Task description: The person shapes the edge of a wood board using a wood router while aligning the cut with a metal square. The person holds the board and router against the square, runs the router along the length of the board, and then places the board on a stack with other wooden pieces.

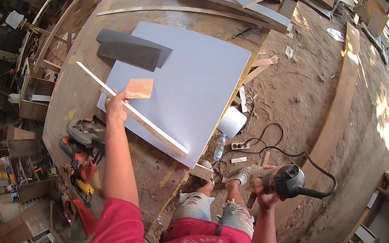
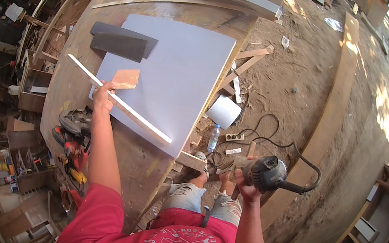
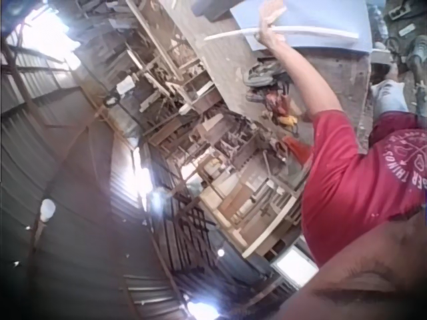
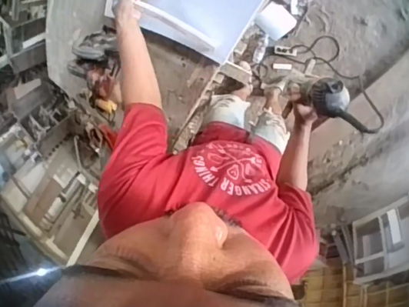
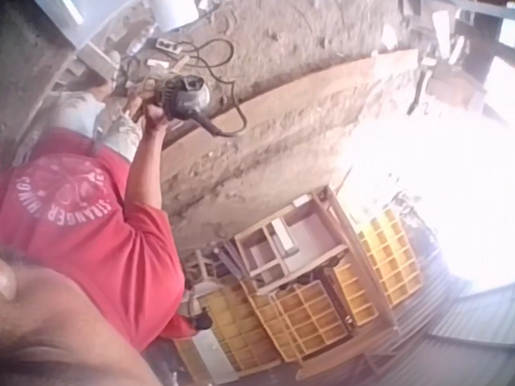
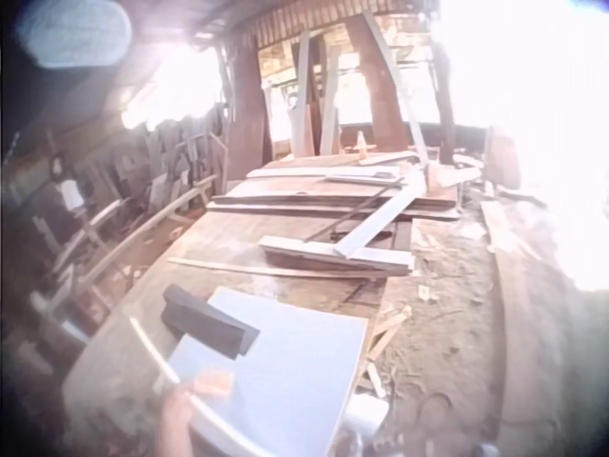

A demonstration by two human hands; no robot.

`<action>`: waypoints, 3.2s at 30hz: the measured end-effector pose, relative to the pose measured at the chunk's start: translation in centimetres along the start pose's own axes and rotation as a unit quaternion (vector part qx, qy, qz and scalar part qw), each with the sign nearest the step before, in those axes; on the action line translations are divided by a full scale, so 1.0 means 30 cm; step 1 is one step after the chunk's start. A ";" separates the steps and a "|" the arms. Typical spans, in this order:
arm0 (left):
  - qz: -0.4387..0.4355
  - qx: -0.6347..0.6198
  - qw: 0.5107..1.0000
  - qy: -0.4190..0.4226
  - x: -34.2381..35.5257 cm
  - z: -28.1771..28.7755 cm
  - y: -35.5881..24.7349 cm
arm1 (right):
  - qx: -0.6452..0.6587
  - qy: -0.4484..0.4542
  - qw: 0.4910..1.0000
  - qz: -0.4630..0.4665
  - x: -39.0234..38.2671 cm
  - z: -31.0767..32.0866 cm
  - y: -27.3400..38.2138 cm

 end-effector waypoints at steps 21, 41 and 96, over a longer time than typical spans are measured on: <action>0.037 0.177 0.982 -0.047 0.036 -0.060 0.022 | -0.019 0.006 0.999 -0.028 -0.018 -0.014 0.031; 0.053 0.174 0.983 0.010 0.015 -0.092 -0.009 | 0.000 -0.016 0.999 -0.041 -0.025 -0.026 0.039; -0.084 0.382 0.879 0.273 -0.566 -0.441 0.076 | 0.155 0.061 0.984 0.057 0.423 -0.394 0.352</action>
Point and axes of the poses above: each hand's wrist, its own x-axis towards the middle knuckle, its own z-axis out of the back of the hand, y = z × x, the point moved 1 cm from there along x, towards the middle knuckle, and after that the axes turned 1 degree about -x, right-handed, at the moved point
